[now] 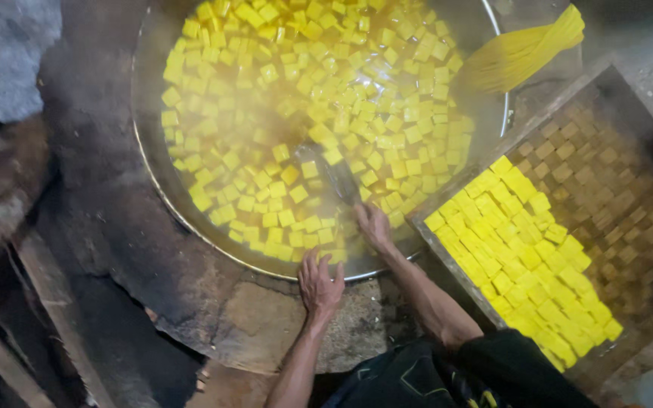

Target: The person uses a slotted skimmer to scoop yellow tofu cubes out of a large wok of hot liquid and transfers them into a bamboo draining tray, arranging the cubes in rows by hand and with the skimmer. The tray gradually fills as scooping continues.

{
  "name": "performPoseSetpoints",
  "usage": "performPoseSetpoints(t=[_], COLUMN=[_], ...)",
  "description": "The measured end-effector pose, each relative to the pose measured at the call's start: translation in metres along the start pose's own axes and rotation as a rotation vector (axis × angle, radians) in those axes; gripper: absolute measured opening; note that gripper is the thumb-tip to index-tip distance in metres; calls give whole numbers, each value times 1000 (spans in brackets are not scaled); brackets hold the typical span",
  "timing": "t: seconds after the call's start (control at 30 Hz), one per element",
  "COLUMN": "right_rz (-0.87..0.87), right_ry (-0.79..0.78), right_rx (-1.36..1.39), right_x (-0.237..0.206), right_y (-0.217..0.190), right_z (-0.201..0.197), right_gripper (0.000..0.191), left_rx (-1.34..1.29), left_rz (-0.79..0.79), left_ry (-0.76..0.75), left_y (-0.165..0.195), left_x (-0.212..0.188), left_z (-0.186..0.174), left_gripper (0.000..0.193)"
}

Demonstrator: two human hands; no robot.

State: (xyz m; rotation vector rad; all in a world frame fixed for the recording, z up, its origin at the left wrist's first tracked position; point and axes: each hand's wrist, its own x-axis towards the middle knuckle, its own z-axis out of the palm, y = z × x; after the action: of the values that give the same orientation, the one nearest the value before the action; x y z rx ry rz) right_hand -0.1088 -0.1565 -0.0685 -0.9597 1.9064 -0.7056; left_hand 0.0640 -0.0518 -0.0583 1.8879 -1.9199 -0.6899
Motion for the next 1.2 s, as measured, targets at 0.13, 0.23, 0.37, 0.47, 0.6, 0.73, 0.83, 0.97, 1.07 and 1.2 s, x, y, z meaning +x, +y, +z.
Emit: performPoseSetpoints(t=[0.13, 0.23, 0.37, 0.47, 0.6, 0.73, 0.83, 0.97, 1.07, 1.2], right_rz=[-77, -157, -239, -254, -75, -28, 100, 194, 91, -93], right_ry=[-46, -100, -115, 45, 310, 592, 650, 652, 592, 680], right_rx=[271, 487, 586, 384, 362, -233, -277, -476, -663, -880], right_x=[6, -8, -53, -100, -193, -310, -370, -406, -401, -396], right_y=[-22, -33, -8, 46, 151, 247, 295, 340, 362, 379], right_z=[4, -17, -101, -193, -317, -442, -514, -569, -589, -604], right_gripper=[38, 36, 34, 30, 27, 32, 40, 39, 37, 32], left_rx=[13, 39, 130, 191, 128, 46, -56, -152, -308, -358], left_rz=[35, 121, -73, 189, 238, 317, 444, 620, 695, 818], left_ry=[60, 121, -56, 170, 161, 205, 250, 185, 134, -13], left_y=[-1, 2, 14, 18, 23, 48, 97, 188, 263, 349], left_x=[-3, -6, -14, -27, -46, -51, -49, -40, -47, -73], left_z=[8, 13, 24, 31, 37, 39, 46, 68, 101, 149], left_gripper=[37, 38, 36, 55, 41, 35, 31, 25, 28, 35])
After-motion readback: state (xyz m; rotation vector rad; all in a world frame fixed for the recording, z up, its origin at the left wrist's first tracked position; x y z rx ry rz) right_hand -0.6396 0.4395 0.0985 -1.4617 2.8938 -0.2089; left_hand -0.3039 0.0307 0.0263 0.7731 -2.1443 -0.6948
